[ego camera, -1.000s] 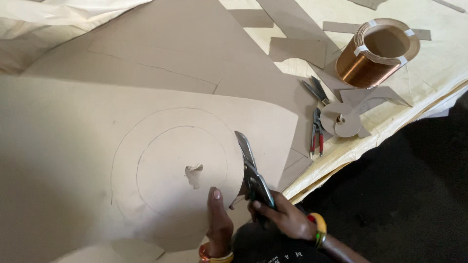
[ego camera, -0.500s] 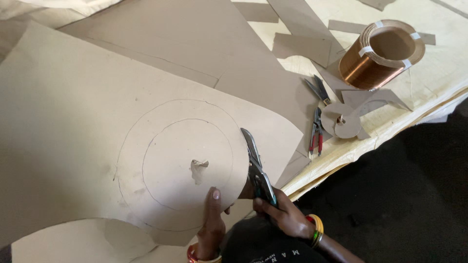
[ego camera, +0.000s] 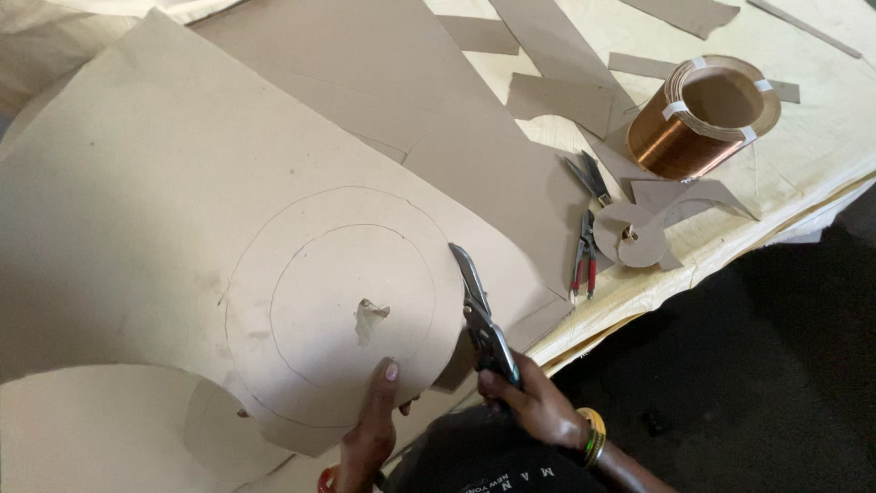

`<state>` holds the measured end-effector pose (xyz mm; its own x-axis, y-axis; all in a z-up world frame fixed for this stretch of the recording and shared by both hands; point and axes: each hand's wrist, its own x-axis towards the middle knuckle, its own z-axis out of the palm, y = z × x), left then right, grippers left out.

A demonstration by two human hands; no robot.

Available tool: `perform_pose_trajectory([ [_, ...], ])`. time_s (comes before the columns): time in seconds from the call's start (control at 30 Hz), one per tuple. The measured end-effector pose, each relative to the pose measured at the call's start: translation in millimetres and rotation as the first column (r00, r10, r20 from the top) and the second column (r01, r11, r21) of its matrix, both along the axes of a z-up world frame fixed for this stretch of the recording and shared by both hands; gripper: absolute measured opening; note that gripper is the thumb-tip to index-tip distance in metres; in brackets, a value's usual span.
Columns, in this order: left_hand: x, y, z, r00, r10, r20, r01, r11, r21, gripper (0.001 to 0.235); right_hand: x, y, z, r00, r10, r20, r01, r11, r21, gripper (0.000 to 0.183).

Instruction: The person uses shears to cut a circular shape from a sheet of cardboard, following a pre-drawn outline. After cutting the outer circle, they cut out the inner circle to form a ring. The finished ring is placed with other similar pieces on the table.

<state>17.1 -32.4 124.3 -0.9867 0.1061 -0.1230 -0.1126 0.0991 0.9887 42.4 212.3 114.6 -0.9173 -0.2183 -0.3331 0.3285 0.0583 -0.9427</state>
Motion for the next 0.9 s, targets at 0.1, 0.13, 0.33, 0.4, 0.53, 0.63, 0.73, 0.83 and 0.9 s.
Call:
perform_pose_trajectory([
  [0.1, 5.9, 1.0, -0.4, 0.998, 0.059, 0.000, -0.059, 0.998, 0.010, 0.040, 2.5, -1.8, 3.7, 0.997, 0.010, -0.071, -0.009, 1.000, 0.013, 0.026],
  [0.13, 5.1, 2.2, 0.1, 0.998, 0.062, -0.027, -0.062, 0.998, 0.011, 0.040, -0.2, -0.4, 7.5, 0.998, 0.030, -0.046, -0.026, 0.997, 0.079, 0.025],
  [0.33, 11.9, 4.5, -2.3, 0.995, 0.076, 0.071, -0.074, 0.997, -0.027, 0.033, -5.5, 6.4, 17.9, 0.999, 0.043, -0.023, -0.042, 0.998, 0.056, 0.025],
  [0.4, 13.8, 3.2, -7.6, 0.997, 0.070, 0.017, -0.069, 0.998, -0.013, 0.031, -4.7, 8.3, 16.3, 1.000, 0.029, -0.002, -0.029, 0.993, 0.110, 0.024],
  [0.53, 15.0, -7.1, -20.2, 0.980, 0.030, -0.196, -0.041, 0.998, -0.051, 0.031, -3.3, 6.1, 11.7, 0.991, 0.031, -0.131, -0.015, 0.992, 0.125, 0.027],
  [0.63, 13.2, -9.5, -23.7, 0.741, -0.107, -0.663, -0.124, 0.949, -0.291, 0.029, -3.0, 8.1, 15.3, 0.999, 0.039, -0.016, -0.036, 0.983, 0.181, 0.027],
  [0.73, 12.6, -9.3, -17.6, 0.963, 0.007, -0.271, -0.030, 0.996, -0.078, 0.029, -7.2, 12.1, 19.8, 0.997, 0.074, 0.022, -0.076, 0.986, 0.148, 0.029],
  [0.83, 13.3, -9.4, -7.5, 0.990, 0.023, 0.136, -0.035, 0.995, 0.092, 0.032, -9.8, 15.5, 19.4, 0.998, 0.063, -0.003, -0.063, 0.998, 0.016, 0.029],
  [0.9, 15.4, -8.3, -1.9, 0.983, 0.037, 0.182, -0.052, 0.996, 0.078, 0.031, -7.7, 16.6, 16.1, 0.995, -0.010, 0.094, -0.005, 0.988, 0.155, 0.026],
])
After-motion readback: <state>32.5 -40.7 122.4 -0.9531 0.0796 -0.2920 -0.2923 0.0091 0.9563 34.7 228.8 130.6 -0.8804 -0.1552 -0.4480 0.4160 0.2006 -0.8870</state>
